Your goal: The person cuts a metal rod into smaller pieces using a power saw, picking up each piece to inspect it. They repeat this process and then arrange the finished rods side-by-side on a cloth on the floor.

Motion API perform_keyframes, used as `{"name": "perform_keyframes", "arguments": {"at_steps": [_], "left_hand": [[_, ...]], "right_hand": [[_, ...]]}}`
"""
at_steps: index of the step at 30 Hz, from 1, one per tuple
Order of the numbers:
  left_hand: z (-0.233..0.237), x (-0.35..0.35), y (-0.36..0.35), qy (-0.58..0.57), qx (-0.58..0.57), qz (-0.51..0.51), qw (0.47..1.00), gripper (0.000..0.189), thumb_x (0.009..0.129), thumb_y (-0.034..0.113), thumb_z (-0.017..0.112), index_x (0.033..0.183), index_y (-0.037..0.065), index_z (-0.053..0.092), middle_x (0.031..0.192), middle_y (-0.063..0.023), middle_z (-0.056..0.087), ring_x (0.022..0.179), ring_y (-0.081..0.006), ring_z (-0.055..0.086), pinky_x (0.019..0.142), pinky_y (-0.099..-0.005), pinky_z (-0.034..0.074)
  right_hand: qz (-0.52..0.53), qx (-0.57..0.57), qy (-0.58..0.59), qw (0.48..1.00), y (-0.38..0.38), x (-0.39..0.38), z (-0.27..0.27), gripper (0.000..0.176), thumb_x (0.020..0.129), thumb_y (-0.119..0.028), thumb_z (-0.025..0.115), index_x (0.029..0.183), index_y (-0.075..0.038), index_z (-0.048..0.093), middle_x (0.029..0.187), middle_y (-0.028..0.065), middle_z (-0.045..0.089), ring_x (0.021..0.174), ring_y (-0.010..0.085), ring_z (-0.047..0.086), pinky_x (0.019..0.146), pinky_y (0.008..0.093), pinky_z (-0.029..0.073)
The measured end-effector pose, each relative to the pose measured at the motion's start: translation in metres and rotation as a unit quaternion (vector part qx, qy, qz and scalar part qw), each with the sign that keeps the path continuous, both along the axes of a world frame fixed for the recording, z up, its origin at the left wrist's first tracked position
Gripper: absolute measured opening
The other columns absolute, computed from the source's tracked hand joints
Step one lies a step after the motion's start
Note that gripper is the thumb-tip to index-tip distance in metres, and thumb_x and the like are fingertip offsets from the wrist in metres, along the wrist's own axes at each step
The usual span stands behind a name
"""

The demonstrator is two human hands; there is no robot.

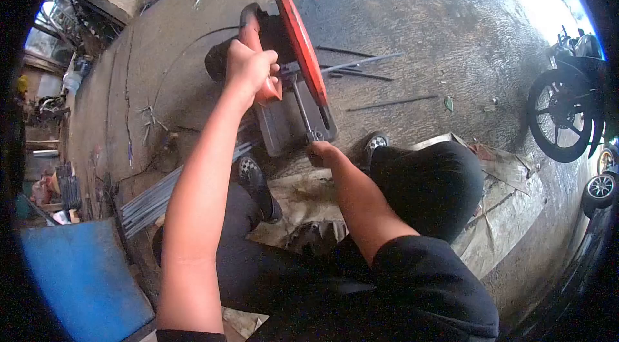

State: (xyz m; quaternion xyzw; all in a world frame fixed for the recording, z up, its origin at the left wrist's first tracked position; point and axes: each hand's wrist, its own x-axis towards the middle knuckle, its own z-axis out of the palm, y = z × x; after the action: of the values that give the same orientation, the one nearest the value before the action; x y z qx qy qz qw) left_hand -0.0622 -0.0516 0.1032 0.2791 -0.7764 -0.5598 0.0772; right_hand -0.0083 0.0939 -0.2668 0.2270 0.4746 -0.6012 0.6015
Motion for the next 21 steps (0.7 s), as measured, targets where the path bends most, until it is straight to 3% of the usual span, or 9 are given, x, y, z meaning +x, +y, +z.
{"name": "perform_keyframes", "arguments": {"at_steps": [3, 5, 6, 8, 9, 13, 15, 17, 21], "left_hand": [[-0.012, -0.006, -0.008, -0.013, -0.068, 0.000, 0.998, 0.044, 0.065, 0.011, 0.066, 0.098, -0.012, 0.048, 0.094, -0.0306, 0.062, 0.087, -0.0369, 0.065, 0.078, -0.0410, 0.051], [-0.009, -0.006, -0.007, -0.028, -0.103, -0.004, 0.994, 0.051, 0.065, 0.015, 0.066, 0.103, -0.012, 0.048, 0.104, -0.0338, 0.060, 0.104, -0.0414, 0.061, 0.093, -0.0416, 0.046], [-0.001, -0.003, -0.003, -0.033, -0.134, 0.001, 0.990, 0.051, 0.065, 0.015, 0.066, 0.105, -0.012, 0.048, 0.105, -0.0330, 0.060, 0.103, -0.0411, 0.061, 0.093, -0.0422, 0.047], [0.006, 0.002, 0.001, -0.039, -0.163, 0.006, 0.986, 0.052, 0.065, 0.016, 0.066, 0.106, -0.011, 0.047, 0.106, -0.0322, 0.060, 0.103, -0.0408, 0.061, 0.092, -0.0429, 0.047], [0.007, 0.003, 0.003, -0.037, -0.171, 0.012, 0.985, 0.053, 0.066, 0.016, 0.066, 0.108, -0.010, 0.047, 0.107, -0.0317, 0.060, 0.103, -0.0408, 0.061, 0.093, -0.0432, 0.046], [0.010, 0.009, 0.009, -0.054, -0.203, 0.022, 0.977, 0.053, 0.067, 0.016, 0.063, 0.110, -0.010, 0.045, 0.109, -0.0323, 0.059, 0.104, -0.0417, 0.061, 0.093, -0.0440, 0.047], [0.007, 0.008, 0.008, -0.055, -0.204, 0.019, 0.977, 0.053, 0.068, 0.016, 0.062, 0.110, -0.011, 0.045, 0.108, -0.0330, 0.059, 0.103, -0.0424, 0.061, 0.093, -0.0444, 0.047], [0.009, 0.008, 0.008, -0.054, -0.210, 0.015, 0.976, 0.052, 0.068, 0.015, 0.061, 0.110, -0.011, 0.044, 0.107, -0.0336, 0.059, 0.102, -0.0431, 0.061, 0.092, -0.0447, 0.048], [0.014, 0.015, 0.016, -0.048, -0.217, 0.026, 0.975, 0.050, 0.068, 0.013, 0.060, 0.107, -0.013, 0.043, 0.101, -0.0356, 0.060, 0.098, -0.0446, 0.062, 0.090, -0.0461, 0.048]], "right_hand": [[-0.180, -0.013, -0.088, 0.980, 0.004, 0.009, 0.050, 0.010, 0.077, -0.011, 0.058, 0.079, -0.002, 0.053, 0.079, 0.0152, 0.059, 0.065, 0.0222, 0.056, 0.058, 0.0346, 0.048], [-0.386, 0.211, 0.008, 0.898, -0.002, -0.002, 0.037, 0.011, 0.081, -0.015, 0.054, 0.084, -0.005, 0.058, 0.065, 0.0061, 0.050, 0.056, 0.0219, 0.050, 0.052, 0.0380, 0.043], [-0.366, 0.275, 0.107, 0.882, 0.017, -0.029, -0.034, 0.024, 0.081, -0.012, 0.055, 0.099, 0.005, 0.055, 0.092, 0.0138, 0.062, 0.075, 0.0216, 0.057, 0.065, 0.0357, 0.049], [-0.612, 0.320, 0.314, 0.652, -0.005, -0.045, 0.091, 0.032, 0.088, -0.013, 0.050, 0.115, 0.003, 0.056, 0.093, 0.0092, 0.062, 0.077, 0.0198, 0.058, 0.066, 0.0346, 0.048], [-0.642, 0.224, 0.298, 0.670, -0.001, -0.062, 0.135, 0.037, 0.087, -0.017, 0.056, 0.118, 0.002, 0.056, 0.099, 0.0098, 0.063, 0.084, 0.0196, 0.058, 0.075, 0.0322, 0.047], [-0.410, 0.061, 0.636, 0.651, -0.010, -0.093, 0.289, 0.032, 0.089, -0.020, 0.059, 0.107, 0.006, 0.062, 0.106, 0.0140, 0.064, 0.098, 0.0196, 0.059, 0.087, 0.0310, 0.045], [-0.338, 0.007, 0.635, 0.694, -0.027, -0.109, 0.310, 0.041, 0.084, -0.023, 0.063, 0.112, 0.006, 0.059, 0.105, 0.0175, 0.065, 0.097, 0.0256, 0.062, 0.088, 0.0336, 0.046], [-0.143, 0.122, 0.742, 0.643, -0.039, -0.116, 0.318, 0.048, 0.076, -0.021, 0.064, 0.118, 0.002, 0.056, 0.106, 0.0233, 0.064, 0.100, 0.0361, 0.062, 0.088, 0.0391, 0.047], [-0.110, 0.148, 0.726, 0.663, -0.039, -0.115, 0.311, 0.055, 0.071, -0.017, 0.062, 0.123, -0.002, 0.053, 0.106, 0.0271, 0.062, 0.103, 0.0432, 0.058, 0.088, 0.0452, 0.046]]}}
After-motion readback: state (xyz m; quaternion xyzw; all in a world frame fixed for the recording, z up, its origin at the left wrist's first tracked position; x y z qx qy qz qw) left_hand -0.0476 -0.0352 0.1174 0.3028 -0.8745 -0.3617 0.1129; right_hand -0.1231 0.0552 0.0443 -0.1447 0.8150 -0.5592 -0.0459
